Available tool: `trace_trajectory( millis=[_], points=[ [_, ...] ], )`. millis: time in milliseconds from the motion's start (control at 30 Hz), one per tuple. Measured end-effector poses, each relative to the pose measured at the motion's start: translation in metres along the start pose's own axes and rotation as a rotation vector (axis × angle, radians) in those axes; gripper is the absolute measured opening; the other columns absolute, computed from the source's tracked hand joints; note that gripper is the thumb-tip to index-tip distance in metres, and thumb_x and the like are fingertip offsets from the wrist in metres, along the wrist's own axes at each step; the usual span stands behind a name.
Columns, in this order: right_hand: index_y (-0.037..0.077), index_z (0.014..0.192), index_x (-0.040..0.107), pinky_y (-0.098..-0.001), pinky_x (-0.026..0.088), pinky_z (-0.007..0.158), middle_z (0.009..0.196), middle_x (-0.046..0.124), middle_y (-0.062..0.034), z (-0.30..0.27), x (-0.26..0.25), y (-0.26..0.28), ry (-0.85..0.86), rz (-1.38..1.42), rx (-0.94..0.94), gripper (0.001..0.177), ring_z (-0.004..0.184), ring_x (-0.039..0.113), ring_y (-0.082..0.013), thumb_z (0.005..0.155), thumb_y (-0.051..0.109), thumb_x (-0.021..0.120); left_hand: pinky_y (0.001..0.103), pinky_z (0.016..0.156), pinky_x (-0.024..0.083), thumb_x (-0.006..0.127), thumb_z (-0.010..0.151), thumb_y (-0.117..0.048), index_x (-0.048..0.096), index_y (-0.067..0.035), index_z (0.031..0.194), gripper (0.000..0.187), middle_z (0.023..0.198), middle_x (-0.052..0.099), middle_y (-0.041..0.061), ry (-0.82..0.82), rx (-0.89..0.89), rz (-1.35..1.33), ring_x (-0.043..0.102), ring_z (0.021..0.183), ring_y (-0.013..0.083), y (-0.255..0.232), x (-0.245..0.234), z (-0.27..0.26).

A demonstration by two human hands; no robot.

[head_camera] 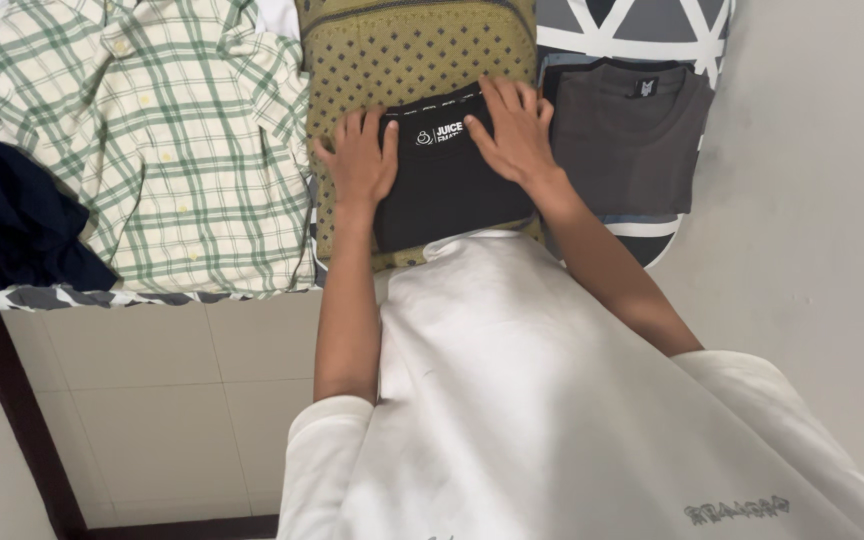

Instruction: The person picks up a dark shirt from a bed and folds it into a small rectangular shape by hand.

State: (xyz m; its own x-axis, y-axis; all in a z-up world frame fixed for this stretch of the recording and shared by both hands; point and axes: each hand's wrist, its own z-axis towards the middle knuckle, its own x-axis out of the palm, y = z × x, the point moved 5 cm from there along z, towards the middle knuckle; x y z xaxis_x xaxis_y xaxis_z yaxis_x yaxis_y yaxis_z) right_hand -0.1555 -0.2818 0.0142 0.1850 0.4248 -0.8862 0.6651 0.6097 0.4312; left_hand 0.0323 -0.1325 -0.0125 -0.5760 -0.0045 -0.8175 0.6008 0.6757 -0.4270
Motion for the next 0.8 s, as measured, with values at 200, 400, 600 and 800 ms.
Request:
trace_trajectory(
  millis=[200,400,600,800],
  points=[
    [0.012,0.159,0.036,-0.0564,0.012,0.121,0.168,0.026,-0.0121,0.009,0.007,-0.016,0.132,0.211,0.095,0.063,0.155,0.018,-0.0327,0.105,0.042,0.048,0.067,0.123,0.007,0.041,0.11,-0.043,0.034,-0.026,0.161,0.054,0.166,0.031,0.005,-0.11,0.103,-0.219,0.025,0.154,0.025,0.013,0.007,0.003],
    [0.005,0.171,0.009,-0.0581,0.005,0.133,0.178,0.003,-0.0166,-0.049,-0.012,-0.013,-0.188,0.123,-0.008,0.071,0.167,0.002,-0.032,0.115,0.037,0.041,0.069,0.123,-0.001,0.045,0.108,-0.041,0.021,-0.008,0.166,0.071,0.175,0.007,0.011,-0.396,0.024,-0.006,0.005,0.162,0.0334,-0.005,-0.005,-0.067],
    [0.008,0.165,0.016,-0.0606,0.004,0.126,0.174,0.007,-0.01,-0.066,0.016,0.028,0.239,-0.148,-0.006,0.079,0.161,0.005,-0.0303,0.106,0.052,0.046,0.067,0.125,0.003,0.049,0.106,-0.051,0.022,-0.015,0.166,0.075,0.173,0.01,0.008,-0.224,0.141,0.102,0.008,0.16,0.0298,-0.021,0.035,-0.088],
    [0.005,0.167,0.02,-0.0608,0.008,0.125,0.174,0.007,-0.0197,-0.069,0.022,0.006,0.08,0.076,-0.117,0.078,0.161,0.007,-0.0337,0.108,0.043,0.054,0.068,0.122,0.003,0.054,0.104,-0.049,0.025,-0.011,0.165,0.077,0.173,0.009,0.011,-0.219,0.143,0.086,0.009,0.16,0.0309,-0.01,0.045,-0.081]
  ],
)
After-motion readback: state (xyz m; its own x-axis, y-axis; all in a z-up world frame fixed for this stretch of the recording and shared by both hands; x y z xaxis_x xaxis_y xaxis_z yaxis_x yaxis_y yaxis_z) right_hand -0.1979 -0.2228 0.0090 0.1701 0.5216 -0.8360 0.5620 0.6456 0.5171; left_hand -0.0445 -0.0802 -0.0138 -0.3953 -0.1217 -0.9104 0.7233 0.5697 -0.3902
